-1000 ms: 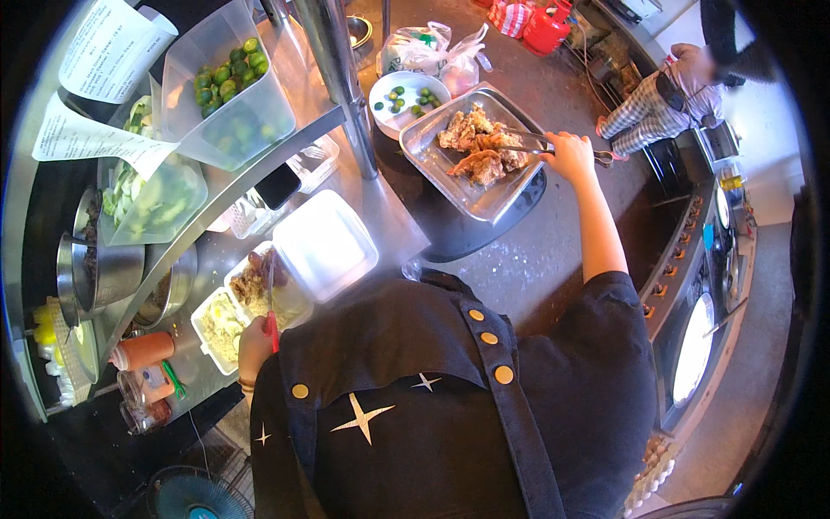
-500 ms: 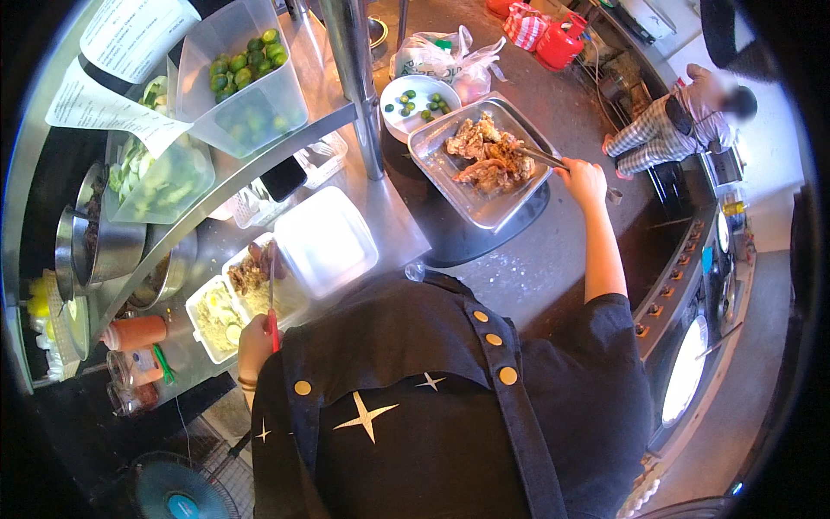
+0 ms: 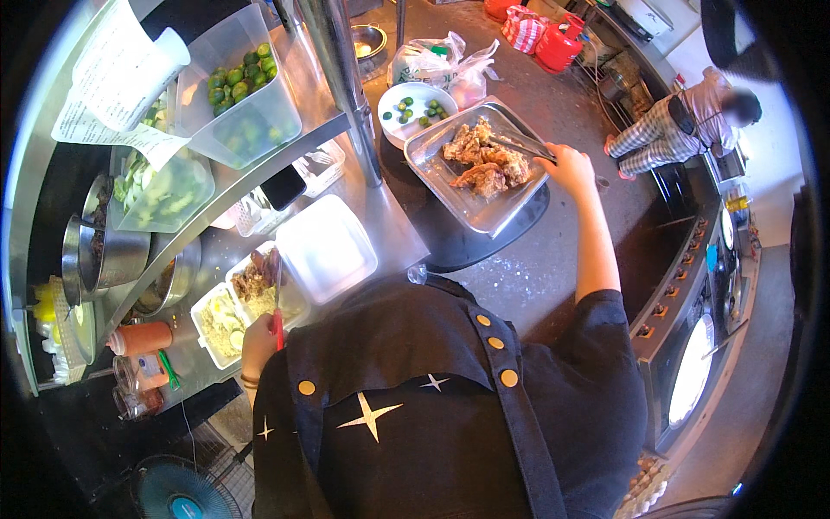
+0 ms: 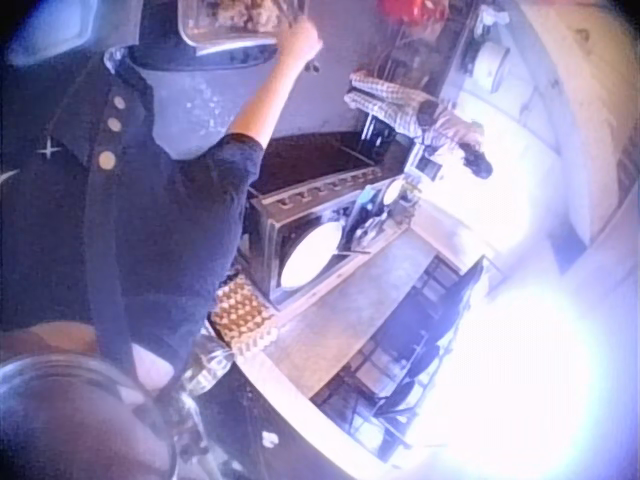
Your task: The person assembles food into white styrofoam containers using tongs and scissors. They add rice, sliced cucumber, fried chicken, and a dark meat topping, cutting the chicken into smaller pieces before placing it in the boxes.
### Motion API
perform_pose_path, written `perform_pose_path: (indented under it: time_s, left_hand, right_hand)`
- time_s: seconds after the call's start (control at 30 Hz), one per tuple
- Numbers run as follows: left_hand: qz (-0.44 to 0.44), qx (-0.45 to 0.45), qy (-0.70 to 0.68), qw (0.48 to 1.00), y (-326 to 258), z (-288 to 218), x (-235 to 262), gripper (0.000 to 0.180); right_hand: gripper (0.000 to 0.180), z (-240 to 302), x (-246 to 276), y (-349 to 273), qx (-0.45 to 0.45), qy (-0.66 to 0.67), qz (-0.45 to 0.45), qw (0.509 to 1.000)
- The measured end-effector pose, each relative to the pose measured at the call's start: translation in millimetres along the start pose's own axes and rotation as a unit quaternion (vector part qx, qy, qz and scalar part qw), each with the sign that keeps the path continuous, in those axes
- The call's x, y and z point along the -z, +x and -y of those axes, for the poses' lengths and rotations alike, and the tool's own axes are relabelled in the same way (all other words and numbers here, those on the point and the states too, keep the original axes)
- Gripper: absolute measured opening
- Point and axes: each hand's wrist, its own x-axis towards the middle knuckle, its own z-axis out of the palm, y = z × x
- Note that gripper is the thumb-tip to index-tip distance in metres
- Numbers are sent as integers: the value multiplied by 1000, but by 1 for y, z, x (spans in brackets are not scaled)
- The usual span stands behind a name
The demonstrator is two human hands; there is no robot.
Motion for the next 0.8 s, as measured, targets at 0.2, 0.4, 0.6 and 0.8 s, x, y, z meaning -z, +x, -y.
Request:
perform_pose_path:
  time_s: [0.2,0.4,0.6,0.8]
  left_hand:
    - [-13,6,3,1000,2,4,-9,27]
    - [-13,-2,-4,1000,-5,4,-9,37]
    - [-14,5,-10,1000,-10,0,-4,28]
    - [-23,-14,-52,998,-11,12,-8,23]
  right_hand:
    - [52,39,-47,33,-100,62,95,988]
    - [54,32,-67,54,-132,118,152,972]
    - [36,41,-44,43,-126,91,99,983]
    - [35,53,22,-6,-83,171,-14,982]
